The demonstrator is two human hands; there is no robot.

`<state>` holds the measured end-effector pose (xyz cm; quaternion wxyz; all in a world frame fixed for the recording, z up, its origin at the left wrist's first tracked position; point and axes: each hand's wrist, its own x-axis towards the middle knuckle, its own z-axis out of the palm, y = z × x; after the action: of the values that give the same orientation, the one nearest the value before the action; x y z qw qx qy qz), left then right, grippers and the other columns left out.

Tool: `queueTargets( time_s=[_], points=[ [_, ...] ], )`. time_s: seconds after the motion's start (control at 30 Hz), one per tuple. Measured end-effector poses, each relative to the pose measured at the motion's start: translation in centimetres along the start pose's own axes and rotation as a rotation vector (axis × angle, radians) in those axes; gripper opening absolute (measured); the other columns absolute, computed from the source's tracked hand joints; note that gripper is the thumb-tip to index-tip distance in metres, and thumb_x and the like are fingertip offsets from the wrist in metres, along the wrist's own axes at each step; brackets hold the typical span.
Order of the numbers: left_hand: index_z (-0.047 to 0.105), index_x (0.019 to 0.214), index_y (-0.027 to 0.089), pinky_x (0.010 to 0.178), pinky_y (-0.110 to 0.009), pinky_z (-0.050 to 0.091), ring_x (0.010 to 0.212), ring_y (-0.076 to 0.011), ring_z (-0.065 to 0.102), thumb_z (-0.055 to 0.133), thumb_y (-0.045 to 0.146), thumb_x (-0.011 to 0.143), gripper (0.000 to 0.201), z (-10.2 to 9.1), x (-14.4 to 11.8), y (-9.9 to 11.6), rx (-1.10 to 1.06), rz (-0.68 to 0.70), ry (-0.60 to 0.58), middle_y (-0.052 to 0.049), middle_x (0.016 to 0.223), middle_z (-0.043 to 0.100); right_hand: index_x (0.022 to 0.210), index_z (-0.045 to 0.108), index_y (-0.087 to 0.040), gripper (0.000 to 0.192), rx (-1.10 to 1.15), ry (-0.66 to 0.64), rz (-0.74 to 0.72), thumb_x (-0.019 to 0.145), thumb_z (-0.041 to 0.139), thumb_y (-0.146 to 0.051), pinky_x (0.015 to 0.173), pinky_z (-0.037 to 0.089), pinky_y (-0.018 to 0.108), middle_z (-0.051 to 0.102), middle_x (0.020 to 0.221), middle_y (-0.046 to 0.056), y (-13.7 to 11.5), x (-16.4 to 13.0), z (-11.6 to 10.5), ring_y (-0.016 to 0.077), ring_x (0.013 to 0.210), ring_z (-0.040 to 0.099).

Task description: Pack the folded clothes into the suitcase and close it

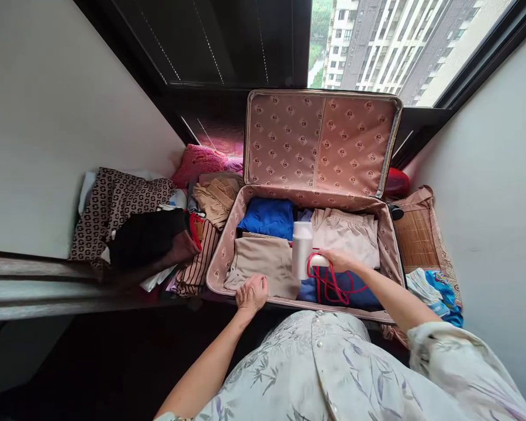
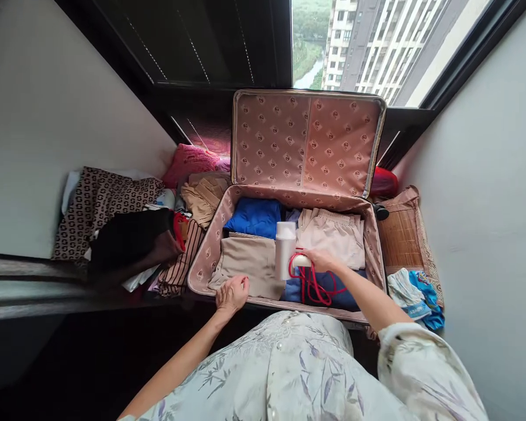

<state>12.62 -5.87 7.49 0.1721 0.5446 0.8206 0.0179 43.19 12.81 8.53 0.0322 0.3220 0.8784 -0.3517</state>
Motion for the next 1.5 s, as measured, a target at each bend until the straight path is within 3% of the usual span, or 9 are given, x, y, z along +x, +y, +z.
queueTargets(
  time_s=[0.1,0.3,0.5,0.73,0.93,1.1,1.27,1.4,1.5],
  points=[
    [0.076,0.103,0.023,0.077,-0.031,0.038,0.102,-0.0234,0.067,0.047,0.029,0.102,0.03,0.2,0.0,-0.2,-0.005,-0.006,0.006,-0.007,0.111,0.075,0.125,0.07,-0.018,0.055,0.051,-0.08,0.031,0.07,0.065,-0.018,0.074,0.05,0.027,0.077,0.1,0.005,1.7,1.8,2.5,0.0172,0.078,0.064],
    [0.076,0.107,0.023,0.079,-0.031,0.039,0.102,-0.023,0.066,0.048,0.029,0.101,0.03,0.1,-0.1,-0.1,-0.01,-0.016,-0.013,-0.007,0.114,0.074,0.129,0.066,-0.013,0.064,0.128,-0.107,0.097,0.066,0.064,-0.015,0.08,0.053,0.03,0.076,0.105,0.008,5.3,3.8,2.4,0.0229,0.09,0.068],
    [0.076,0.105,0.023,0.077,-0.033,0.037,0.101,-0.0233,0.066,0.047,0.03,0.102,0.03,-0.4,-0.1,0.2,-0.006,-0.022,-0.039,-0.008,0.113,0.074,0.158,0.036,-0.014,0.085,0.021,0.108,0.217,0.079,0.066,-0.023,0.103,0.045,0.043,0.061,0.141,0.021,5.8,4.1,3.2,0.0326,0.123,0.059],
    [0.076,0.103,0.022,0.077,-0.032,0.036,0.102,-0.0238,0.066,0.047,0.031,0.102,0.03,-0.3,-0.1,0.3,0.001,-0.036,-0.036,-0.008,0.112,0.075,0.159,0.033,-0.018,0.064,-0.238,0.183,0.429,0.096,0.045,-0.021,0.094,0.045,0.043,0.06,0.135,0.021,5.6,1.1,6.4,0.0329,0.112,0.058],
    [0.077,0.105,0.023,0.078,-0.031,0.038,0.102,-0.0237,0.066,0.048,0.029,0.102,0.03,-0.4,0.0,0.2,0.007,-0.031,-0.035,-0.009,0.113,0.075,0.156,0.039,-0.015,0.062,-0.254,0.257,0.314,0.094,0.038,-0.01,0.099,0.042,0.042,0.059,0.138,0.019,5.5,0.5,8.7,0.0308,0.115,0.053],
    [0.077,0.105,0.023,0.078,-0.031,0.039,0.101,-0.0236,0.067,0.048,0.028,0.101,0.03,-0.5,-0.1,0.3,0.021,-0.032,-0.037,-0.009,0.114,0.075,0.153,0.049,-0.02,0.067,-0.089,0.353,0.37,0.087,0.045,-0.009,0.105,0.042,0.047,0.058,0.139,0.017,5.9,-0.3,7.6,0.0318,0.118,0.052],
    [0.077,0.1,0.022,0.076,-0.032,0.037,0.099,-0.0233,0.067,0.048,0.029,0.101,0.03,-0.3,0.0,0.2,0.029,-0.025,-0.006,-0.009,0.11,0.076,0.158,0.044,-0.022,0.06,-0.059,0.482,0.388,0.098,0.044,-0.026,0.112,0.038,0.051,0.052,0.149,0.018,1.9,-2.9,6.5,0.0353,0.133,0.047],
    [0.077,0.101,0.022,0.074,-0.031,0.037,0.098,-0.0233,0.068,0.048,0.029,0.101,0.03,-0.5,0.0,0.3,0.034,-0.03,-0.023,-0.009,0.111,0.076,0.157,0.045,-0.039,0.075,-0.285,0.284,0.001,0.087,0.07,-0.03,0.121,0.021,0.06,0.028,0.171,0.006,-1.6,-5.2,7.4,0.043,0.155,0.02],
    [0.077,0.104,0.023,0.074,-0.031,0.037,0.099,-0.0237,0.068,0.049,0.029,0.101,0.029,-0.7,0.0,0.4,0.044,-0.038,-0.047,-0.008,0.115,0.076,0.163,0.033,-0.033,0.083,-0.434,0.242,0.212,0.086,0.062,-0.022,0.121,0.026,0.057,0.023,0.174,0.007,1.3,-6.8,7.2,0.0377,0.157,0.021]
  ],
)
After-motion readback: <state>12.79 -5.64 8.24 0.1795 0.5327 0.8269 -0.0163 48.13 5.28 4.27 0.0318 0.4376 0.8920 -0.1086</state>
